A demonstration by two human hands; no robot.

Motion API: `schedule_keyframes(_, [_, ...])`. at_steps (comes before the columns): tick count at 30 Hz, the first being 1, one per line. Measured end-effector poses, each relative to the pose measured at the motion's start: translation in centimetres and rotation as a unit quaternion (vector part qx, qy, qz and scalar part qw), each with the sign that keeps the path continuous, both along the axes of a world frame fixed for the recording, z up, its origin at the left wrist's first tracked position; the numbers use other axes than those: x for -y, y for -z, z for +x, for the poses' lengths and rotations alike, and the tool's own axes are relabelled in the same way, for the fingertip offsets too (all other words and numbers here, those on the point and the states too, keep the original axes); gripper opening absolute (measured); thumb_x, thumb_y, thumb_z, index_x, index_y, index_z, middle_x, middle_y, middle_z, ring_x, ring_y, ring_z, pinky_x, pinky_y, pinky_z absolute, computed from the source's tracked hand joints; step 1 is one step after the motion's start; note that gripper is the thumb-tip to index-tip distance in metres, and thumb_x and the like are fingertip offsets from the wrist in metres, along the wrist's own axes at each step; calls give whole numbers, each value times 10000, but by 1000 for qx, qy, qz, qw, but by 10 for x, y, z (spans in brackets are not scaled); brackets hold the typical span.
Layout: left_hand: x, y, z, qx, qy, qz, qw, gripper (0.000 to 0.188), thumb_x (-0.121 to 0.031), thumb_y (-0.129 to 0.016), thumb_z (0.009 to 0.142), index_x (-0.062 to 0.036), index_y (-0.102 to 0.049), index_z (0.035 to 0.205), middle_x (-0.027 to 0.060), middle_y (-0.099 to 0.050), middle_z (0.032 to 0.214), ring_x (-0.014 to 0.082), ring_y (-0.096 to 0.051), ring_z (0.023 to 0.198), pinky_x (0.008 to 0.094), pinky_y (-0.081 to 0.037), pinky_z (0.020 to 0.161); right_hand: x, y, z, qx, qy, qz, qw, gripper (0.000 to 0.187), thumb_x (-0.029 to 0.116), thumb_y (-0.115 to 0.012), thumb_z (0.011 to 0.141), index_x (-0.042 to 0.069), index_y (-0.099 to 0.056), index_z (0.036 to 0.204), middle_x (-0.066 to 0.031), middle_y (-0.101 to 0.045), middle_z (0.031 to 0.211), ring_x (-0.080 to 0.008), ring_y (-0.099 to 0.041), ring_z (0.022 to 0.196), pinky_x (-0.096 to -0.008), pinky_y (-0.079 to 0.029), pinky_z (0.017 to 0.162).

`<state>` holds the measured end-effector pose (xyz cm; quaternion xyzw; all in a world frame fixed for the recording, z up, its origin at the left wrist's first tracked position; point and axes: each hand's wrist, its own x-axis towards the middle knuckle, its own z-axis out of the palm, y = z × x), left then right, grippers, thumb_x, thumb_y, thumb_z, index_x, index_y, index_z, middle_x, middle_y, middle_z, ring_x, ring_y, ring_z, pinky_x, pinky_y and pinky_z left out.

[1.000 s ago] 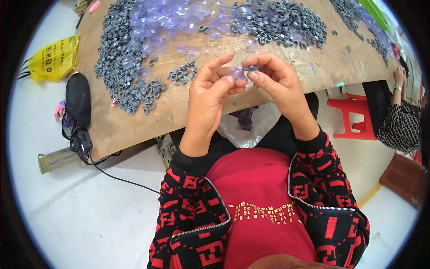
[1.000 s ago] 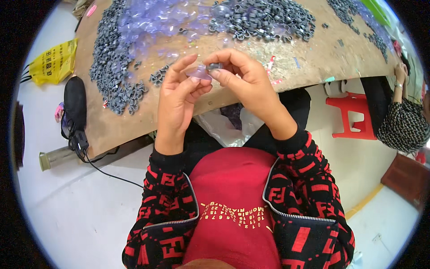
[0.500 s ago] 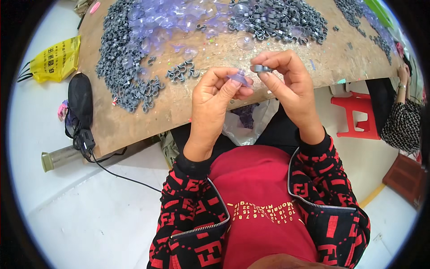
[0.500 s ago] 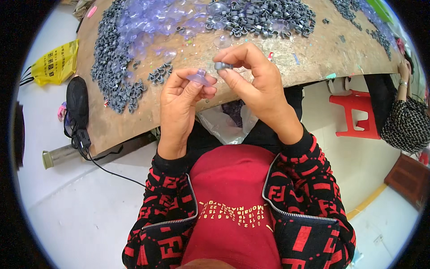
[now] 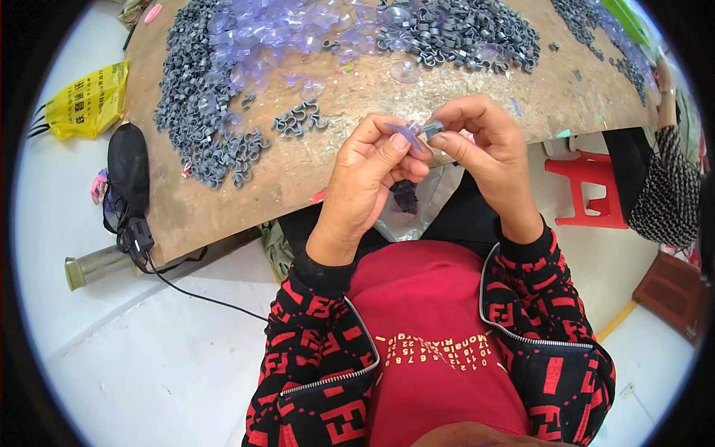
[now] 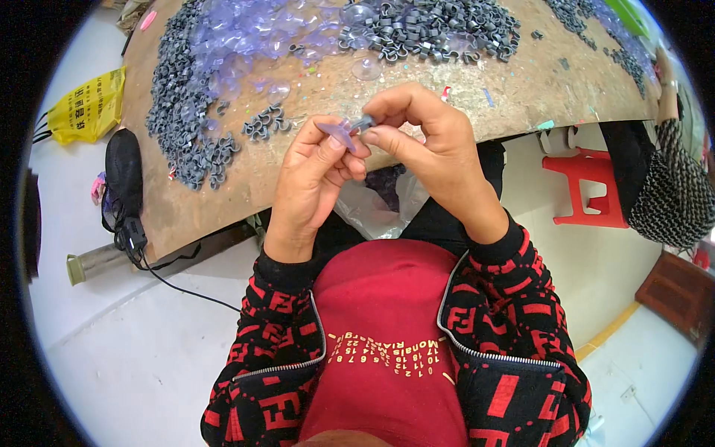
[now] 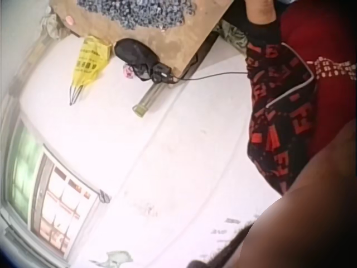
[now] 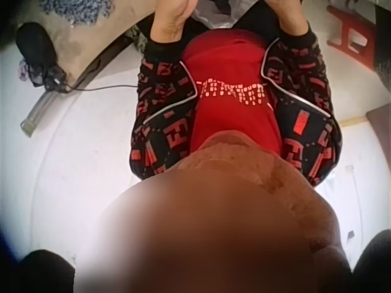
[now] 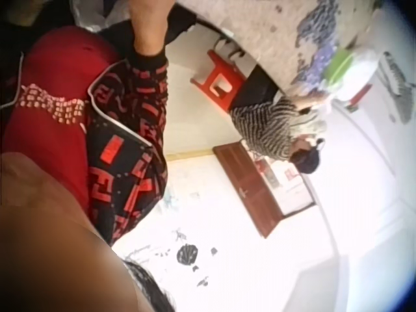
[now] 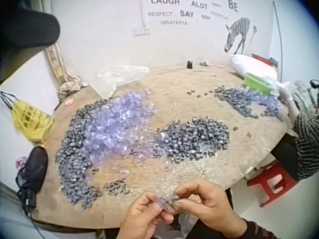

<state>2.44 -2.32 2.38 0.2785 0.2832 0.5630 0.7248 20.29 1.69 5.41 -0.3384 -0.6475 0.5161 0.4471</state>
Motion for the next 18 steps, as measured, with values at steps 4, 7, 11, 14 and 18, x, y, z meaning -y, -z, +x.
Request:
schedule_keyframes(4, [1, -6, 4, -88, -25, 26, 995, 178, -156, -535, 975, -33, -518, 1102, 115, -653, 927, 147, -662, 775, 264, -544, 707, 0, 0, 0, 59, 2, 55, 997, 204, -23, -672, 825, -8, -627, 1024, -51, -624, 956, -123, -588, 902, -249, -463, 781])
schedule_keyframes(7, [4, -9, 7, -175, -71, 90, 978, 194, -120, -547, 965, 2, -550, 1116, 97, -651, 921, 134, -654, 786, 251, -531, 716, -1, -3, 0, 91, 6, 128, 988, 215, -43, -681, 802, -2, -635, 1008, -56, -636, 947, -143, -596, 896, -269, -465, 785])
schedule_keyframes(11, [4, -6, 5, -289, -148, 165, 931, 184, -64, -580, 936, 34, -595, 1092, 81, -653, 924, 124, -646, 793, 238, -517, 719, 0, -6, -1, 93, -3, 166, 982, 227, -63, -686, 783, 0, -640, 996, -64, -645, 968, -173, -603, 909, -286, -467, 795])
schedule_keyframes(14, [5, -10, 1, -340, -179, 194, 903, 166, -23, -604, 909, 54, -623, 1055, 79, -663, 930, 123, -649, 805, 235, -513, 720, 3, -2, -3, 88, 17, 179, 980, 239, -76, -688, 776, -1, -638, 998, -71, -650, 984, -188, -606, 929, -289, -468, 803])
schedule_keyframes(18, [9, -13, 2, -329, -154, 160, 918, 198, -74, -588, 936, 21, -590, 1110, 87, -654, 947, 149, -652, 817, 261, -535, 739, 3, 0, -8, 72, 50, 200, 976, 225, -51, -702, 761, 11, -650, 971, -81, -658, 940, -202, -624, 885, -293, -485, 767])
